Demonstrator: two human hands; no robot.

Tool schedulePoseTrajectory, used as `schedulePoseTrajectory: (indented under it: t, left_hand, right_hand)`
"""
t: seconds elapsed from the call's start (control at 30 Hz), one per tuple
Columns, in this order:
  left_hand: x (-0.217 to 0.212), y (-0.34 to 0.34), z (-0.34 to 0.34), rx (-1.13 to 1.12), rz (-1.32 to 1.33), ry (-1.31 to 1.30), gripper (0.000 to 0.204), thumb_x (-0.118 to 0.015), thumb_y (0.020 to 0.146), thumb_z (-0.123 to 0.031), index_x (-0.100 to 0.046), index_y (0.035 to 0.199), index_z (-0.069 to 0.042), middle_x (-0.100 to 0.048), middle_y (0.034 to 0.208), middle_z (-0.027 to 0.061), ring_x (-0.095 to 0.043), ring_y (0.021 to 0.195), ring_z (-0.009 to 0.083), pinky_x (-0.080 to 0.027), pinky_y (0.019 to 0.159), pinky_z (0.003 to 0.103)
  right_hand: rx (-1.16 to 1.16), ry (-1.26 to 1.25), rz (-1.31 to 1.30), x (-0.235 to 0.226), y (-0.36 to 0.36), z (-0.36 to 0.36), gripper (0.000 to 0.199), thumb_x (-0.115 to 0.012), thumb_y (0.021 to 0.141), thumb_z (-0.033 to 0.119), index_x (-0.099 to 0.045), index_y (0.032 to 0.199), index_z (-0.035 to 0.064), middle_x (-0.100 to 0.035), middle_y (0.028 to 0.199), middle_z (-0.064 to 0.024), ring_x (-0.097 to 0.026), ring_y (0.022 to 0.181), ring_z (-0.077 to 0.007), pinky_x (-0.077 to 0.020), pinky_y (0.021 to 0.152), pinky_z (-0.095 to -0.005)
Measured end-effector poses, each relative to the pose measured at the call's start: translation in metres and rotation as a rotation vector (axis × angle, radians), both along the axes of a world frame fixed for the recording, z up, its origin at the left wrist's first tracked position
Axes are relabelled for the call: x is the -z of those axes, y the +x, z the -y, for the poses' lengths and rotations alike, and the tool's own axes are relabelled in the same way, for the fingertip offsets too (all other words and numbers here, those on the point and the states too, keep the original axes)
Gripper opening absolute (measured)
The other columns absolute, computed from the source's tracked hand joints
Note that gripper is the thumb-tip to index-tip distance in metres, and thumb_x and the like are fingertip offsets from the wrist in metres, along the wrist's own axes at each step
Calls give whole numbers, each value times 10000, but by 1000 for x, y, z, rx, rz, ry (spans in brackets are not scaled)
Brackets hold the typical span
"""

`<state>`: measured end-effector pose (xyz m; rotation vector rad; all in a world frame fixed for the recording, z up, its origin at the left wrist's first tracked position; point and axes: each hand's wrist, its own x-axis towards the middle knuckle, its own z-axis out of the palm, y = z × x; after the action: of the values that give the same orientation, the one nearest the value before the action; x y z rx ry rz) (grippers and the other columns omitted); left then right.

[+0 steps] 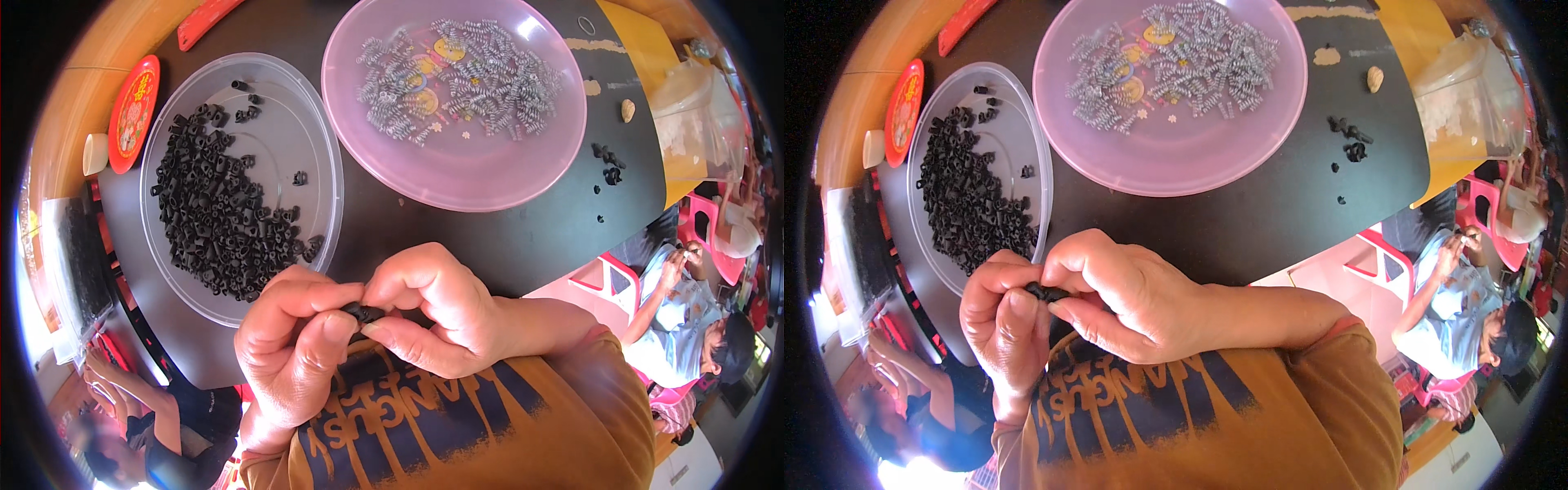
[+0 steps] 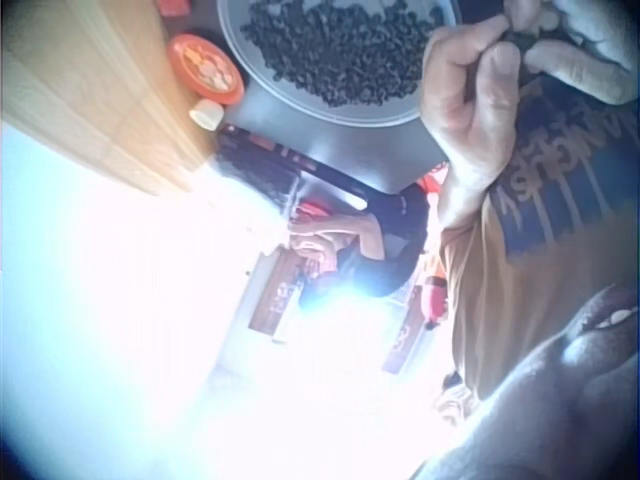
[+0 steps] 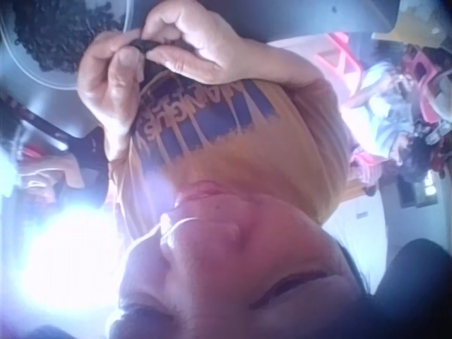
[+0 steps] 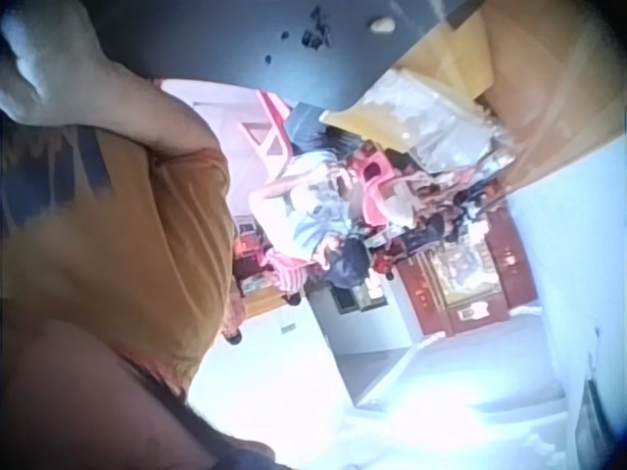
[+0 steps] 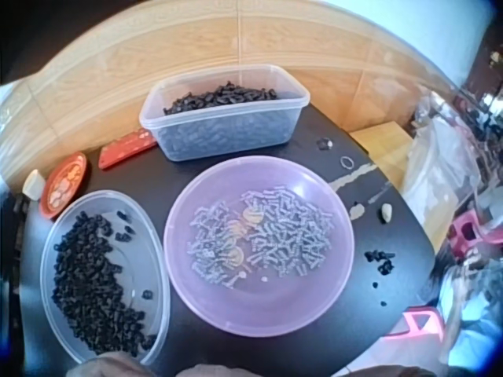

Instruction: Assembling small components by manually inserting springs into black plastic housings at a workshop table.

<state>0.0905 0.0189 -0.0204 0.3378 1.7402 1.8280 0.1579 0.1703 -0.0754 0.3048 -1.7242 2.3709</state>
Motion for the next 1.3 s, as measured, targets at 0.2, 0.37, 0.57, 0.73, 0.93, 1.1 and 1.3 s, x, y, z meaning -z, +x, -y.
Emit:
schedulePoseTrajectory:
  t: [0.2, 0.37, 0.57, 0.73, 0.93, 1.1, 1.3]
  left_hand:
    - [0, 2, 2, 3, -59, -52, 150, -606, 892, -63, -633, 999, 39, -565, 846, 60, -487, 618, 55, -401, 576, 184]
    - [0, 5, -1, -2, -78, -57, 155, -588, 897, -50, -623, 1014, 46, -569, 851, 74, -513, 602, 61, -413, 573, 182]
    - [3, 3, 0, 17, -96, -52, 159, -583, 896, -44, -617, 1025, 43, -572, 853, 83, -533, 608, 66, -423, 573, 188]
    - [2, 4, 4, 49, -261, -143, 160, -605, 871, -21, -627, 1016, 43, -575, 855, 88, -546, 610, 73, -427, 556, 188]
    - [-11, -1, -2, 30, -128, -206, 155, -615, 810, 57, -670, 954, 41, -607, 810, 92, -597, 604, 97, -444, 544, 190]
    - [-13, -6, -4, 84, -217, -281, 171, -629, 771, 75, -673, 932, 39, -615, 763, 84, -595, 578, 101, -442, 528, 201]
    - [-2, -7, -2, 172, -596, -373, 202, -637, 729, 96, -662, 920, 32, -610, 735, 109, -581, 564, 161, -442, 518, 239]
  right_hand:
    - [12, 10, -9, 2, 0, -1, 332, -546, 860, -71, -335, 1106, -1, -543, 712, -103, -526, 569, -214, -420, 550, -294]
    - [34, 29, -73, 3, -2, -1, 318, -545, 862, -68, -341, 1098, -4, -555, 725, -114, -531, 574, -275, -435, 564, -328]
    - [57, 74, -89, 4, -2, -2, 327, -555, 851, -74, -347, 1093, -1, -556, 729, -115, -535, 583, -290, -436, 560, -340]
    - [62, 72, -77, 3, -2, -2, 334, -568, 841, -69, -355, 1089, 3, -549, 721, -114, -529, 580, -298, -436, 575, -356]
    - [72, 103, -66, 3, 0, -4, 328, -587, 819, -66, -383, 1066, 6, -557, 754, -120, -548, 613, -312, -444, 601, -374]
    - [123, 142, -123, 5, -2, -3, 294, -596, 804, -68, -421, 1026, 11, -553, 778, -116, -554, 647, -321, -448, 608, -384]
    - [171, 201, -135, 6, -2, -2, 283, -612, 782, -59, -444, 996, 19, -554, 818, -118, -558, 689, -337, -451, 638, -410]
